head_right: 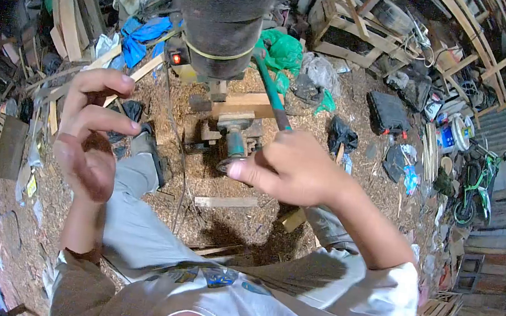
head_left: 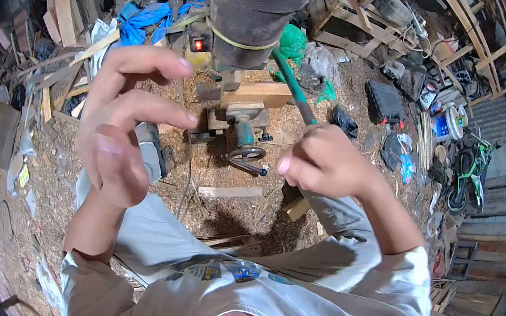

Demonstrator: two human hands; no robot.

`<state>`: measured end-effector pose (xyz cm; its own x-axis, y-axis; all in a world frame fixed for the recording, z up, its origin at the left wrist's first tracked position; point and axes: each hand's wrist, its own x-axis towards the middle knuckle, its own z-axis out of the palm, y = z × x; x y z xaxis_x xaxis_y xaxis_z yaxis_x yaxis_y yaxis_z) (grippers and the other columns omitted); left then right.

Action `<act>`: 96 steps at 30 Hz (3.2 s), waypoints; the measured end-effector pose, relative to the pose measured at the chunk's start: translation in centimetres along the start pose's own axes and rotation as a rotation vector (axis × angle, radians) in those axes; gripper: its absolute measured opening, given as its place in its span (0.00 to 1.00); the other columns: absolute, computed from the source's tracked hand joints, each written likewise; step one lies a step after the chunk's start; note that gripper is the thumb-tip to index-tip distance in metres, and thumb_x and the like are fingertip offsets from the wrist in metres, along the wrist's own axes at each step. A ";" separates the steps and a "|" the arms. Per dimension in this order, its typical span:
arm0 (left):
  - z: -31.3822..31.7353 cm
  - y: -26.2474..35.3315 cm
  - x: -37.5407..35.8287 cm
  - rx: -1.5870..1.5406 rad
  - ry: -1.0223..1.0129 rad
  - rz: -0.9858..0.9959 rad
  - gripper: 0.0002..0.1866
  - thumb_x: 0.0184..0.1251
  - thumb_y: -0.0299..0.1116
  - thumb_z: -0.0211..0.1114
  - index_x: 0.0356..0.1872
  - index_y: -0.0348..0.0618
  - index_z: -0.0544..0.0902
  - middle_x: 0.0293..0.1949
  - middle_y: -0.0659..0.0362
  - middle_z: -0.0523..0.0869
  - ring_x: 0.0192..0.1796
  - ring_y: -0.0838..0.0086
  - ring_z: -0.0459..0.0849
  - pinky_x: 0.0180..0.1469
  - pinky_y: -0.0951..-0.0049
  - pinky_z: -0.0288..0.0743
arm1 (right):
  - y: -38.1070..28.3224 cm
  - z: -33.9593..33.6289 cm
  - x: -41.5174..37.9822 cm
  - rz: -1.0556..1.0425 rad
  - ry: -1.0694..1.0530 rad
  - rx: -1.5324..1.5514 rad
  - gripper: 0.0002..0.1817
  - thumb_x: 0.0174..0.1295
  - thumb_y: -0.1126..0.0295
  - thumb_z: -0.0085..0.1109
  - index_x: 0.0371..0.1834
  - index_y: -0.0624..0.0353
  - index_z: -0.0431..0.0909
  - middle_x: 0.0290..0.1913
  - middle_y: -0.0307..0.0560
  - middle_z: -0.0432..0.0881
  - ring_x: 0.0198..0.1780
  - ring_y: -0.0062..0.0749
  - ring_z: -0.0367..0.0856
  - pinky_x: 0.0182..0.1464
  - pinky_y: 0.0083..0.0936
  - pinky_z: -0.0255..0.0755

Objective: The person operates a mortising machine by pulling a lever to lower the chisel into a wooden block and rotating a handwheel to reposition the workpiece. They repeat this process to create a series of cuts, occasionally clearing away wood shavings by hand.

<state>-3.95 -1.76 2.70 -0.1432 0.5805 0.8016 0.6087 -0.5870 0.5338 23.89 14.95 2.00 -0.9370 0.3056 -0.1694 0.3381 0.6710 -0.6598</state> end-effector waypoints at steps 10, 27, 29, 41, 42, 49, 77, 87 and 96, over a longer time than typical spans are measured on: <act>-2.5 0.3 -0.5 -0.008 -0.209 -0.152 0.40 0.87 0.61 0.42 0.35 0.36 0.92 0.50 0.41 0.89 0.52 0.54 0.88 0.57 0.55 0.81 | 3.4 5.8 -0.1 -0.377 -0.271 -0.549 0.32 0.77 0.45 0.62 0.13 0.51 0.80 0.14 0.45 0.76 0.20 0.47 0.80 0.28 0.42 0.74; -1.5 -0.7 -1.1 -0.058 -0.186 -0.057 0.34 0.88 0.48 0.44 0.35 0.29 0.89 0.46 0.44 0.90 0.46 0.60 0.88 0.49 0.63 0.82 | 19.9 23.4 4.1 -0.473 0.089 -0.680 0.23 0.72 0.55 0.63 0.17 0.49 0.76 0.19 0.39 0.80 0.23 0.43 0.81 0.33 0.41 0.76; -0.9 -0.8 -1.0 -0.113 -0.149 -0.104 0.33 0.89 0.47 0.44 0.35 0.29 0.89 0.46 0.44 0.89 0.48 0.61 0.88 0.51 0.63 0.82 | 18.2 22.2 3.5 -0.487 0.119 -0.639 0.24 0.72 0.55 0.63 0.17 0.50 0.76 0.19 0.41 0.80 0.23 0.45 0.80 0.32 0.42 0.76; 2.8 -0.4 -1.4 -0.138 -0.105 -0.011 0.33 0.91 0.46 0.45 0.34 0.30 0.89 0.49 0.48 0.88 0.51 0.59 0.87 0.59 0.60 0.79 | 2.4 -1.6 -1.0 -0.509 0.439 0.727 0.43 0.87 0.42 0.32 0.17 0.58 0.79 0.17 0.45 0.74 0.27 0.34 0.76 0.39 0.33 0.70; 3.1 -0.3 -1.4 -0.079 -0.130 -0.007 0.38 0.92 0.49 0.40 0.33 0.27 0.88 0.50 0.45 0.88 0.53 0.60 0.86 0.59 0.61 0.79 | 1.9 -3.0 0.1 -0.587 0.612 0.626 0.41 0.87 0.41 0.30 0.25 0.59 0.80 0.21 0.46 0.76 0.31 0.34 0.77 0.43 0.32 0.70; 5.0 -0.7 -1.2 -0.181 -0.081 0.022 0.31 0.91 0.44 0.46 0.34 0.30 0.88 0.48 0.49 0.88 0.49 0.63 0.87 0.54 0.64 0.80 | 5.4 -7.5 12.1 -0.863 0.951 0.855 0.36 0.89 0.43 0.41 0.92 0.46 0.52 0.74 0.29 0.68 0.74 0.26 0.65 0.78 0.35 0.52; -0.5 -0.2 -2.4 0.000 -0.446 -0.164 0.14 0.79 0.34 0.64 0.34 0.36 0.88 0.40 0.53 0.88 0.44 0.59 0.88 0.49 0.61 0.78 | 29.3 23.4 11.7 0.490 1.518 0.020 0.19 0.85 0.63 0.46 0.62 0.66 0.82 0.51 0.67 0.85 0.55 0.64 0.83 0.61 0.52 0.73; 1.6 -0.7 -3.5 0.143 -1.011 -0.051 0.10 0.70 0.35 0.74 0.46 0.42 0.90 0.48 0.56 0.91 0.50 0.58 0.89 0.55 0.55 0.81 | 31.7 37.8 9.0 0.638 0.951 -0.295 0.25 0.74 0.67 0.55 0.71 0.67 0.74 0.69 0.68 0.76 0.69 0.67 0.74 0.72 0.57 0.69; 2.8 -1.7 -3.1 0.169 -1.209 -0.146 0.17 0.69 0.40 0.74 0.55 0.45 0.91 0.51 0.57 0.90 0.50 0.59 0.88 0.56 0.57 0.81 | 33.9 39.1 9.1 0.639 0.796 -0.281 0.40 0.71 0.59 0.52 0.85 0.67 0.62 0.82 0.72 0.64 0.83 0.69 0.61 0.86 0.64 0.48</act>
<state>-2.34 -0.93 -1.46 0.5421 0.8369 -0.0754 0.7539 -0.4447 0.4836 23.36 14.09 -50.57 -0.2848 0.9433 0.1703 0.8514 0.3306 -0.4072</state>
